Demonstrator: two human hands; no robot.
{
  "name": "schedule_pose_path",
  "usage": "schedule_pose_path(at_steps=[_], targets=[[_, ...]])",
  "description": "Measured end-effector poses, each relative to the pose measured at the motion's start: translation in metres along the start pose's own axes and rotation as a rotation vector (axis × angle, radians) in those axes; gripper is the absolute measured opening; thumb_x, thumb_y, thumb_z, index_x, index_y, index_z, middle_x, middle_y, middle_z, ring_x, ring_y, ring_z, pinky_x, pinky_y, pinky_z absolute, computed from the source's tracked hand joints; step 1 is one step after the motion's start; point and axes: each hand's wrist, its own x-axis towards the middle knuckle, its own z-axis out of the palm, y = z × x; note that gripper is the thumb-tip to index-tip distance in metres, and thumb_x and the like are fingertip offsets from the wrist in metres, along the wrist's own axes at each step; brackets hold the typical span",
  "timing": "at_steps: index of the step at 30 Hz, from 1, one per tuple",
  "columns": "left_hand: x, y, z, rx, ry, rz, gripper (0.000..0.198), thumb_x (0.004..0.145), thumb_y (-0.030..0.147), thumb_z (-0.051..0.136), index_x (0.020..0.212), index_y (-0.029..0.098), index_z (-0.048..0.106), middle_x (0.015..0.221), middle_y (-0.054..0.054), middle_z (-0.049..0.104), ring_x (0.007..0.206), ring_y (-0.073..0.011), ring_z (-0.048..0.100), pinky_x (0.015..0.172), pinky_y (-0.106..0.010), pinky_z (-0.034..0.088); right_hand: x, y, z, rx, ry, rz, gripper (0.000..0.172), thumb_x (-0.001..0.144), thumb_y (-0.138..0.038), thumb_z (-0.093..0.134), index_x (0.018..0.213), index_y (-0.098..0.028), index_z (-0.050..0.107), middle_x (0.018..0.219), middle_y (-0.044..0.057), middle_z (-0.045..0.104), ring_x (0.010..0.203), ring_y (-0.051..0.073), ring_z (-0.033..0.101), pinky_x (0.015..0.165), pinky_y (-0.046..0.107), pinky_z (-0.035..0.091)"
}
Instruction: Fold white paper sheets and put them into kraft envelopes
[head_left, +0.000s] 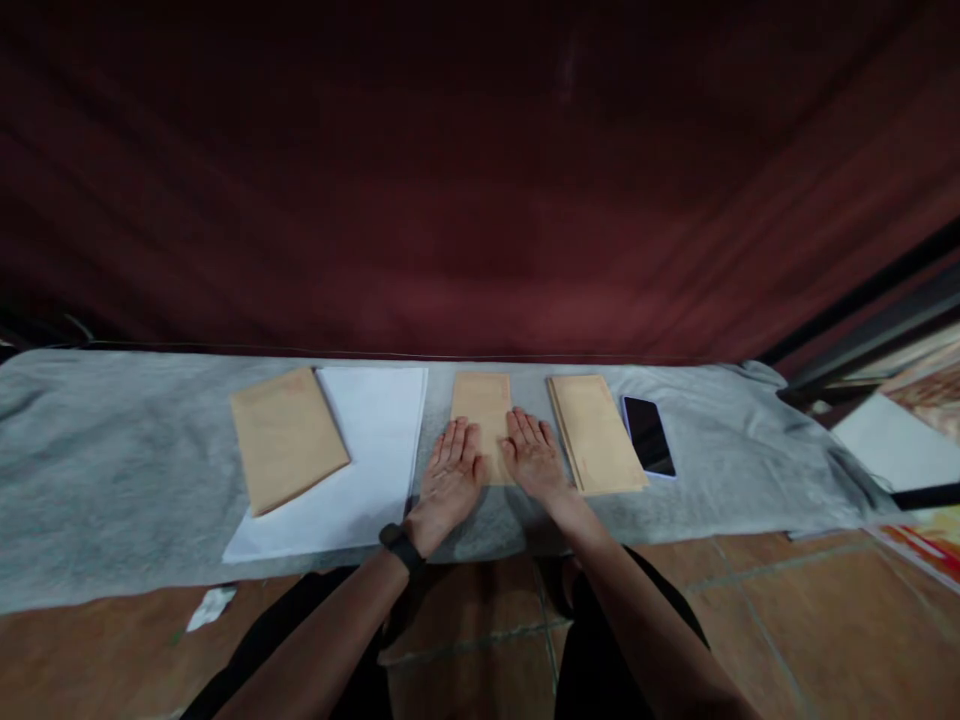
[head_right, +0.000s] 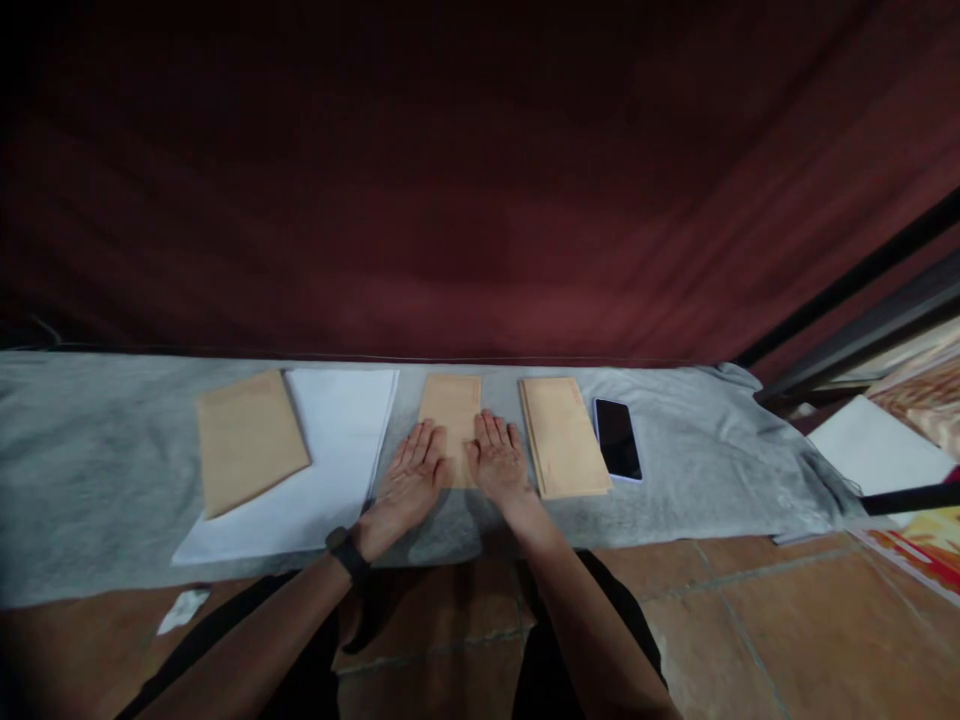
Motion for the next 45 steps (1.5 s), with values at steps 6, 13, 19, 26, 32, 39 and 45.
schedule_pose_path(at_steps=[6, 13, 19, 26, 32, 39, 45], targets=[[0.003, 0.001, 0.001, 0.026, 0.045, -0.085, 0.062, 0.101, 0.037, 0.036, 0.157, 0.008, 0.035, 0.165, -0.017, 0.030, 0.154, -0.0315, 0.026, 0.125, -0.051, 0.025, -0.001, 0.000, -0.017, 0.034, 0.002, 0.086, 0.049, 0.103, -0.030, 0.044, 0.147, -0.009, 0.051, 0.152, 0.017, 0.052, 0.136, 0.032, 0.048, 0.114, 0.049, 0.036], [0.002, 0.005, -0.009, -0.009, -0.011, 0.129, 0.058, 0.103, 0.036, 0.035, 0.158, 0.021, 0.035, 0.167, -0.005, 0.029, 0.157, -0.0253, 0.016, 0.129, -0.049, 0.016, -0.001, 0.000, -0.024, 0.179, -0.064, 0.172, 0.035, 0.097, -0.019, 0.048, 0.125, -0.018, 0.069, 0.114, 0.013, 0.071, 0.100, 0.023, 0.068, 0.091, 0.032, 0.051], [0.000, 0.008, -0.007, -0.023, -0.036, 0.096, 0.057, 0.103, 0.037, 0.032, 0.158, 0.024, 0.033, 0.168, -0.003, 0.029, 0.157, -0.0258, 0.015, 0.128, -0.055, 0.010, 0.007, 0.008, -0.016, 0.383, -0.129, 0.257, 0.026, 0.096, -0.020, 0.051, 0.105, -0.020, 0.076, 0.097, 0.008, 0.079, 0.091, 0.021, 0.074, 0.080, 0.027, 0.054], [0.002, 0.009, -0.008, -0.031, -0.053, 0.080, 0.062, 0.103, 0.048, 0.034, 0.159, 0.022, 0.032, 0.168, -0.006, 0.026, 0.157, -0.0279, 0.016, 0.128, -0.054, 0.013, 0.013, 0.009, -0.016, 0.528, -0.116, 0.367, 0.020, 0.093, -0.019, 0.056, 0.105, -0.016, 0.072, 0.098, 0.008, 0.078, 0.088, 0.019, 0.075, 0.076, 0.026, 0.055], [0.003, 0.012, -0.010, -0.026, -0.080, 0.045, 0.062, 0.104, 0.047, 0.033, 0.159, 0.020, 0.031, 0.168, -0.006, 0.025, 0.157, -0.0286, 0.016, 0.128, -0.054, 0.016, 0.016, 0.002, -0.015, 0.723, -0.167, 0.385, 0.033, 0.088, -0.016, 0.056, 0.120, -0.017, 0.064, 0.091, 0.003, 0.079, 0.078, 0.018, 0.075, 0.068, 0.025, 0.056], [0.004, 0.015, -0.009, 0.018, -0.044, 0.069, 0.062, 0.104, 0.046, 0.033, 0.160, 0.019, 0.030, 0.168, -0.008, 0.025, 0.157, -0.0302, 0.017, 0.125, -0.059, 0.021, 0.018, -0.001, -0.020, 0.778, -0.197, 0.357, 0.037, 0.084, -0.007, 0.055, 0.118, -0.019, 0.063, 0.098, 0.004, 0.078, 0.085, 0.017, 0.075, 0.074, 0.025, 0.056], [0.003, 0.014, -0.005, 0.031, -0.038, 0.131, 0.060, 0.102, 0.047, 0.043, 0.157, 0.026, 0.036, 0.167, -0.007, 0.029, 0.155, -0.0341, 0.022, 0.123, -0.065, 0.022, 0.013, -0.007, -0.037, 0.272, -0.203, 0.318, 0.020, 0.099, -0.021, 0.051, 0.114, -0.018, 0.064, 0.100, 0.010, 0.077, 0.092, 0.022, 0.074, 0.080, 0.029, 0.054]])
